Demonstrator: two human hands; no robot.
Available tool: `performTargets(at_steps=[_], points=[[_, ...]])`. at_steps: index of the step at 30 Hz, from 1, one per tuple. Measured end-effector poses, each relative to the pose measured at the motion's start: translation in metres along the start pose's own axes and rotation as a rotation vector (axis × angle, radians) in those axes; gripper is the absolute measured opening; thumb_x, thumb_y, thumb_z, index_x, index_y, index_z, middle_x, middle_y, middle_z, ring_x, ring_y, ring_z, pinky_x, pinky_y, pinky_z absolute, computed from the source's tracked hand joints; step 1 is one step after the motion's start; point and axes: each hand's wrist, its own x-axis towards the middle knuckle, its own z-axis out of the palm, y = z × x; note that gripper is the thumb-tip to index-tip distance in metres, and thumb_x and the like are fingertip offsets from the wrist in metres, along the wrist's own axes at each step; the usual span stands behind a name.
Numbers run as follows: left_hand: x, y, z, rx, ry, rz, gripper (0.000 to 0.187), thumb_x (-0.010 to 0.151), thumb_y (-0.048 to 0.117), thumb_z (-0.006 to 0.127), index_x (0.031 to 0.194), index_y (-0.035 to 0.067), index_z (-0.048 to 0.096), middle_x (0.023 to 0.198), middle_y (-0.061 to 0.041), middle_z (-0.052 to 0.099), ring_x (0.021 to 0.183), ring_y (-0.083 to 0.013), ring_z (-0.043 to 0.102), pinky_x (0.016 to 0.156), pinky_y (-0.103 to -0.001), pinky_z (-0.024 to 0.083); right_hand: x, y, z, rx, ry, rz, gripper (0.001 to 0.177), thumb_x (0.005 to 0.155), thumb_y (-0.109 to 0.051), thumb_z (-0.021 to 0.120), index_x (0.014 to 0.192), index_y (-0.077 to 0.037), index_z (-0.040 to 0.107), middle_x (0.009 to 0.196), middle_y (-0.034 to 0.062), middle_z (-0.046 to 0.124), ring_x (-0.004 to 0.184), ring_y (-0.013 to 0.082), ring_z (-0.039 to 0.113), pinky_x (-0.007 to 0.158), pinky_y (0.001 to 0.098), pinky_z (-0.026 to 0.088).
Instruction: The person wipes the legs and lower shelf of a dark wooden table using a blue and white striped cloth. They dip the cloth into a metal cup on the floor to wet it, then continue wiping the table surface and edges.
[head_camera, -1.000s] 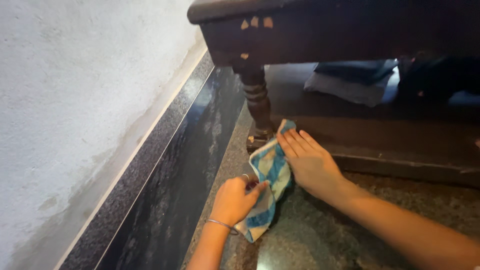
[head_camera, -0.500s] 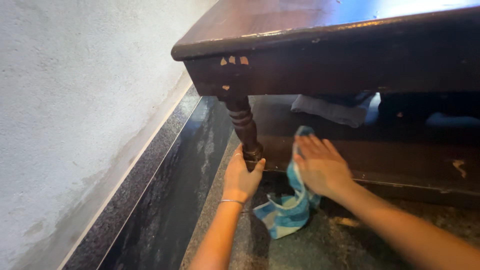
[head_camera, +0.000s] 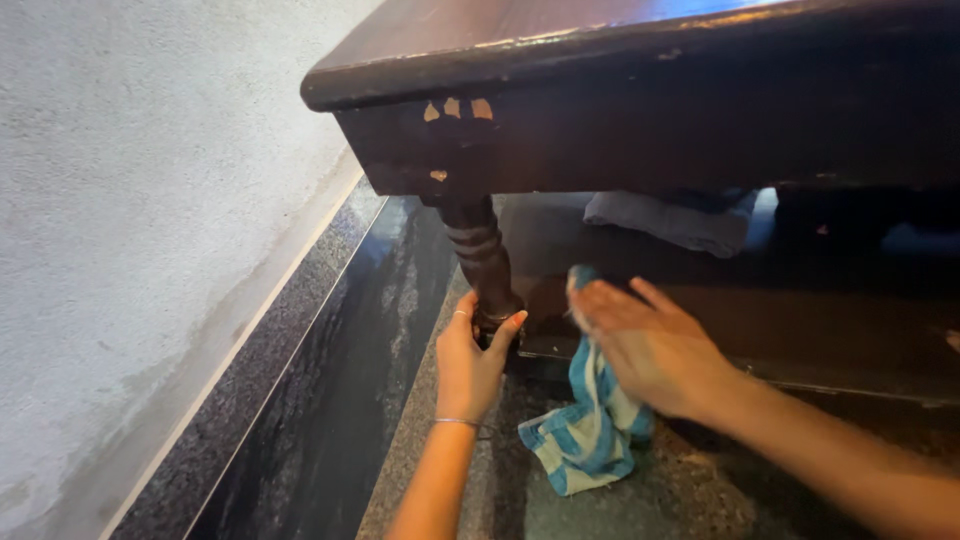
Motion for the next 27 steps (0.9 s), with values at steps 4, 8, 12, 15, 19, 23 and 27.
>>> performTargets(at_steps=[4, 8, 12, 15, 19, 23, 27], points=[[0.007, 0.003, -0.003, -0.002, -0.013, -0.212, 0.05, 0.086, 0.036, 0.076, 0.123, 0.004, 0.068, 0.101, -0.012, 0.08, 0.085, -0.0172, 0.073, 0.077, -0.032, 0.057, 0.05, 0.014, 0.014, -0.036, -0.057, 0.121, 0.063, 0.102, -0.034, 0.025, 0.161, -0.012, 0.02, 0.169, 0.007, 0.02, 0.155, 0.0213, 0.014, 0.121, 0.0468, 0.008], [0.007, 0.01, -0.003, 0.21, 0.009, -0.111, 0.045, 0.087, 0.037, 0.075, 0.118, 0.004, 0.07, 0.102, -0.014, 0.073, 0.09, -0.0256, 0.066, 0.083, -0.037, 0.053, 0.104, 0.014, 0.024, 0.011, -0.177, 0.037, 0.059, 0.106, -0.036, 0.021, 0.161, -0.015, 0.016, 0.169, 0.0042, 0.014, 0.154, 0.0196, 0.007, 0.124, 0.047, 0.005], [0.01, 0.002, -0.005, 0.403, 0.066, 0.218, 0.037, 0.089, 0.034, 0.077, 0.107, 0.002, 0.072, 0.114, -0.015, 0.072, 0.102, -0.035, 0.064, 0.096, -0.045, 0.046, 0.123, 0.017, 0.033, 0.134, -0.216, -0.173, 0.057, 0.105, -0.037, 0.025, 0.157, -0.015, 0.031, 0.168, 0.0034, 0.023, 0.156, 0.018, 0.011, 0.125, 0.0473, 0.007], [0.013, -0.003, -0.009, 0.387, 0.094, 0.356, 0.036, 0.089, 0.033, 0.079, 0.108, 0.003, 0.074, 0.119, -0.015, 0.072, 0.108, -0.0359, 0.065, 0.099, -0.046, 0.046, 0.114, 0.022, 0.026, 0.178, -0.177, -0.292, 0.051, 0.108, -0.033, 0.033, 0.154, -0.012, 0.039, 0.166, 0.005, 0.029, 0.158, 0.0185, 0.017, 0.127, 0.0474, 0.009], [0.01, -0.004, -0.006, 0.246, 0.08, 0.164, 0.039, 0.084, 0.032, 0.081, 0.109, 0.003, 0.074, 0.122, -0.014, 0.07, 0.109, -0.0321, 0.066, 0.087, -0.04, 0.053, 0.081, 0.026, 0.006, 0.331, -0.15, -0.391, 0.048, 0.106, -0.021, 0.041, 0.153, -0.013, 0.042, 0.163, 0.003, 0.04, 0.154, 0.018, 0.028, 0.126, 0.0498, 0.009], [0.014, -0.003, -0.008, 0.14, 0.076, -0.001, 0.04, 0.077, 0.031, 0.082, 0.107, 0.007, 0.075, 0.123, -0.008, 0.071, 0.097, -0.0268, 0.072, 0.08, -0.037, 0.056, 0.081, 0.016, -0.003, 0.349, -0.268, -0.216, 0.068, 0.1, -0.016, 0.038, 0.165, -0.016, 0.023, 0.166, -0.0038, 0.04, 0.144, 0.0112, 0.039, 0.125, 0.051, 0.003], [0.012, -0.005, -0.004, 0.193, 0.137, 0.122, 0.04, 0.079, 0.03, 0.085, 0.105, 0.004, 0.072, 0.115, -0.011, 0.071, 0.102, -0.0274, 0.07, 0.087, -0.037, 0.054, 0.108, 0.006, 0.009, 0.434, -0.209, -0.316, 0.054, 0.104, -0.016, 0.041, 0.158, -0.016, 0.043, 0.148, 0.0037, 0.054, 0.137, 0.0168, 0.053, 0.13, 0.0516, 0.005]])
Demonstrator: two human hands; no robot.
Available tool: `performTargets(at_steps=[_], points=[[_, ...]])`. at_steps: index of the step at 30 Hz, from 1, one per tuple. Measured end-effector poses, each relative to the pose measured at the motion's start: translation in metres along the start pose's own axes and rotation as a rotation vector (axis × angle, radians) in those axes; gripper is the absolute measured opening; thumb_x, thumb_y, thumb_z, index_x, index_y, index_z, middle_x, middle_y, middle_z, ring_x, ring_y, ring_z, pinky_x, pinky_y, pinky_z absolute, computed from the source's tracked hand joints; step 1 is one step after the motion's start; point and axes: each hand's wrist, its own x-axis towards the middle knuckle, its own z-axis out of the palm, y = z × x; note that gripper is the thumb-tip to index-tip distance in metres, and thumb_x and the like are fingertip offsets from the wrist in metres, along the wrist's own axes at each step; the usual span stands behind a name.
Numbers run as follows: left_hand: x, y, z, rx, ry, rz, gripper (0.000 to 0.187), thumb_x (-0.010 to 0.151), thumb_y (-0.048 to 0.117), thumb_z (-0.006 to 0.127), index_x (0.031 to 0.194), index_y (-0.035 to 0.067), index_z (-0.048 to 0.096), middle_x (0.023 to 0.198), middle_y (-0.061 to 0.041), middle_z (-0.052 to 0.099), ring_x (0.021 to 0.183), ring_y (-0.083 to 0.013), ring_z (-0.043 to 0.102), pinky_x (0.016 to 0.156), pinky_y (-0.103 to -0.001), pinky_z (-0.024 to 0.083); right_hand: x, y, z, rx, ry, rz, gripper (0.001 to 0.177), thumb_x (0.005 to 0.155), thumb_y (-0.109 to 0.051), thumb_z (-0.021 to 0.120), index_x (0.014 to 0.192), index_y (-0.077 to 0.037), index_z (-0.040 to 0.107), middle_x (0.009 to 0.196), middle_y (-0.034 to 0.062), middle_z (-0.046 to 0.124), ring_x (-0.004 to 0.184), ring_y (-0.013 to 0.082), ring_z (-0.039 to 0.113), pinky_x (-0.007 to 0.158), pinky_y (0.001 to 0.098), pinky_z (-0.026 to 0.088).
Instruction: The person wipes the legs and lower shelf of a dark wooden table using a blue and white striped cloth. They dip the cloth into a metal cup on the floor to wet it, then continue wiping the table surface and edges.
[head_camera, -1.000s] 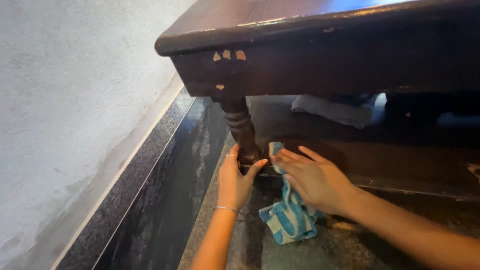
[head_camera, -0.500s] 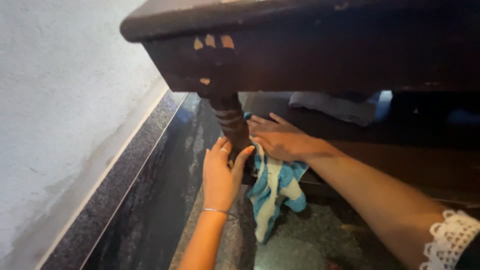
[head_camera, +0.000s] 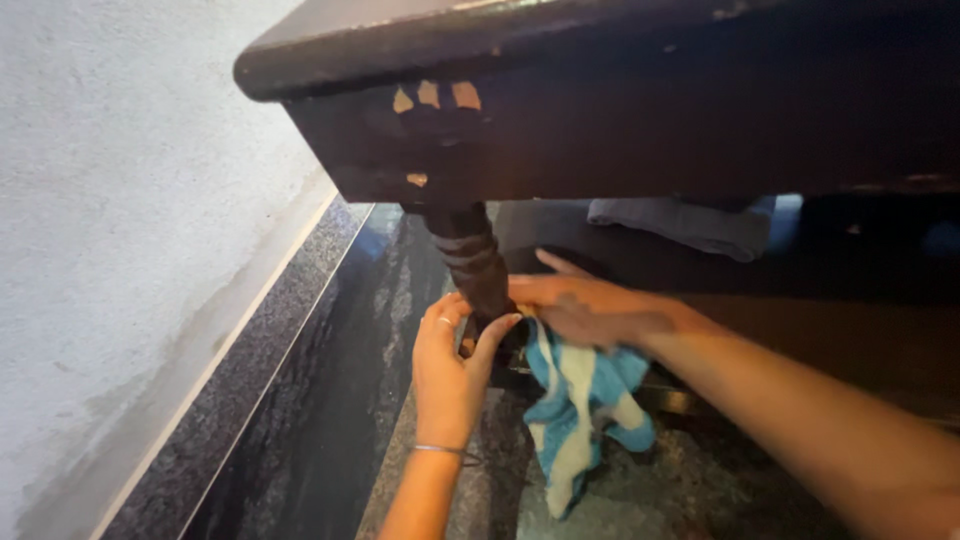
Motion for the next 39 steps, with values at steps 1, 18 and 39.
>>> performTargets(at_steps=[1, 18, 39], points=[[-0.003, 0.001, 0.003, -0.004, 0.013, -0.011, 0.041, 0.079, 0.031, 0.085, 0.105, 0.003, 0.071, 0.113, -0.011, 0.072, 0.101, -0.0276, 0.069, 0.087, -0.037, 0.053, 0.008, 0.008, -0.005, 0.031, -0.09, 0.072, 0.054, 0.106, -0.016, 0.039, 0.16, -0.02, 0.046, 0.135, 0.004, 0.063, 0.126, 0.0156, 0.064, 0.135, 0.0499, 0.002], [-0.01, 0.018, 0.001, 0.184, 0.087, -0.018, 0.047, 0.08, 0.04, 0.084, 0.107, 0.005, 0.071, 0.088, -0.014, 0.072, 0.081, -0.0328, 0.067, 0.072, -0.044, 0.052, -0.041, 0.011, 0.016, -0.519, 0.321, 0.493, 0.07, 0.088, -0.014, 0.051, 0.153, 0.002, 0.031, 0.159, 0.0203, 0.035, 0.149, 0.0289, 0.029, 0.122, 0.042, 0.018], [0.001, 0.012, -0.009, 0.301, 0.008, 0.1, 0.043, 0.078, 0.043, 0.084, 0.095, 0.004, 0.073, 0.078, -0.012, 0.071, 0.077, -0.0333, 0.067, 0.107, -0.047, 0.043, -0.016, 0.008, 0.035, -0.486, 0.371, 0.557, 0.062, 0.102, -0.035, 0.024, 0.158, -0.01, 0.027, 0.162, 0.009, 0.03, 0.151, 0.0232, 0.023, 0.121, 0.0504, 0.008]])
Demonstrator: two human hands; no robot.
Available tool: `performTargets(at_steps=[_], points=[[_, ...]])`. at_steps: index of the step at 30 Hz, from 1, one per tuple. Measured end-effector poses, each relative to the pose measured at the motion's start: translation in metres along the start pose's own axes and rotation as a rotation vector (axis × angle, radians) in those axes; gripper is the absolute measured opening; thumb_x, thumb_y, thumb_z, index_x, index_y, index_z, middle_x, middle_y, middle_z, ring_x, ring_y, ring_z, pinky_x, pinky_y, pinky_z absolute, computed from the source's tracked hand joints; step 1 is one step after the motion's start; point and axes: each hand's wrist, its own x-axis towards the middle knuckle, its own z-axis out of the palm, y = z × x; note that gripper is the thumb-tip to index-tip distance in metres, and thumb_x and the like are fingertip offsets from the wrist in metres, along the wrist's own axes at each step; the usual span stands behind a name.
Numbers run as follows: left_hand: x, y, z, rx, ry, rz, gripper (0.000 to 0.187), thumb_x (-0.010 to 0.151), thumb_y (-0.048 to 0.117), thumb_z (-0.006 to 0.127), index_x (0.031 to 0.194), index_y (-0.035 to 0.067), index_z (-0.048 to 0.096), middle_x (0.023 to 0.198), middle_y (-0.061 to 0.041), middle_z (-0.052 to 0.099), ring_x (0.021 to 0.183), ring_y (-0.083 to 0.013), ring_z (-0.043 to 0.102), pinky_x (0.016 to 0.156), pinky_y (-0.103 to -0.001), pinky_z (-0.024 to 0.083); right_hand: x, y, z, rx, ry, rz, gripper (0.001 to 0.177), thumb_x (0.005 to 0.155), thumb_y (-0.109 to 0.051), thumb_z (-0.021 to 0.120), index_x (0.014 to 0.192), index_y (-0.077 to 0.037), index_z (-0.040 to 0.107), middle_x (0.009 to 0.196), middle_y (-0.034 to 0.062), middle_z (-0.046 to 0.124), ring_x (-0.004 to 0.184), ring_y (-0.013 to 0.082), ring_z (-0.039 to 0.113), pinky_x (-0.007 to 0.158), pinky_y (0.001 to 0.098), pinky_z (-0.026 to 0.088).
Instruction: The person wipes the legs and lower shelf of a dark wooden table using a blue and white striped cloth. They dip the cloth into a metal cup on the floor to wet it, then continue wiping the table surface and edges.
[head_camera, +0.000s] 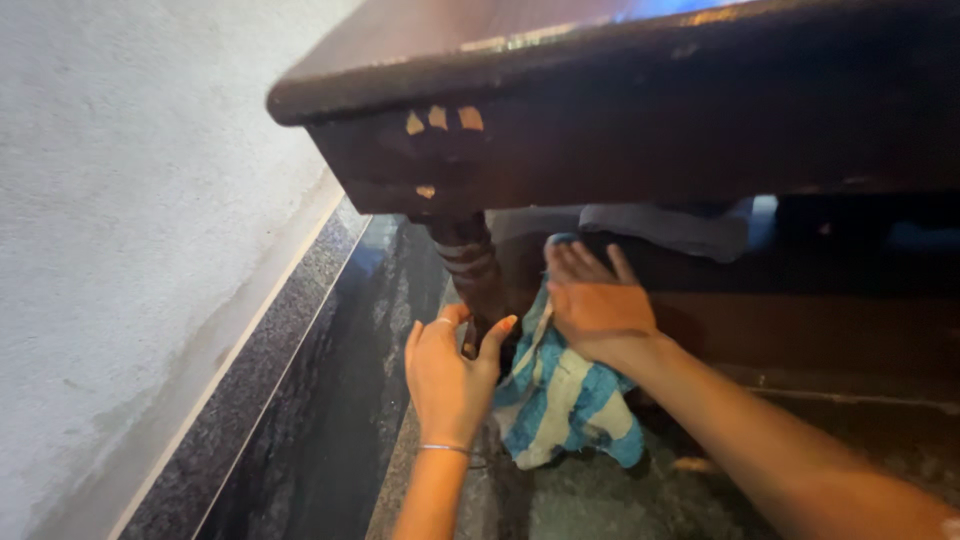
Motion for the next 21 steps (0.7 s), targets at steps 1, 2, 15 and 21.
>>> performTargets(at_steps=[1, 2, 15, 21], points=[[0.003, -0.004, -0.002, -0.001, -0.005, 0.03, 0.045, 0.078, 0.044, 0.085, 0.094, 0.004, 0.074, 0.081, -0.013, 0.073, 0.08, -0.0341, 0.069, 0.108, -0.048, 0.042, -0.006, 0.0, 0.001, -0.014, -0.002, 0.024, 0.061, 0.102, -0.034, 0.025, 0.158, -0.008, 0.027, 0.162, 0.0099, 0.031, 0.151, 0.0233, 0.024, 0.122, 0.0499, 0.009], [0.009, -0.008, -0.004, -0.049, -0.063, 0.043, 0.043, 0.076, 0.043, 0.085, 0.092, 0.004, 0.075, 0.083, -0.012, 0.075, 0.082, -0.0325, 0.07, 0.11, -0.049, 0.039, -0.01, 0.0, 0.001, -0.03, -0.002, 0.042, 0.061, 0.103, -0.034, 0.026, 0.158, -0.007, 0.028, 0.162, 0.0108, 0.032, 0.151, 0.0234, 0.025, 0.122, 0.0494, 0.01], [0.026, -0.014, -0.015, -0.196, -0.28, -0.064, 0.04, 0.071, 0.039, 0.088, 0.09, 0.006, 0.077, 0.091, -0.01, 0.079, 0.089, -0.0269, 0.076, 0.093, -0.042, 0.05, 0.079, -0.005, 0.031, 0.025, -0.12, -0.309, 0.056, 0.105, -0.033, 0.026, 0.156, -0.011, 0.033, 0.166, 0.0051, 0.026, 0.154, 0.0192, 0.019, 0.122, 0.0542, 0.01], [0.021, -0.014, -0.012, -0.225, -0.248, -0.108, 0.04, 0.07, 0.039, 0.087, 0.092, 0.008, 0.078, 0.092, -0.01, 0.08, 0.09, -0.0255, 0.076, 0.081, -0.037, 0.054, 0.091, 0.004, 0.046, 0.076, 0.061, 0.001, 0.057, 0.103, -0.034, 0.034, 0.155, -0.011, 0.038, 0.161, 0.008, 0.039, 0.151, 0.0227, 0.031, 0.124, 0.0508, 0.018]])
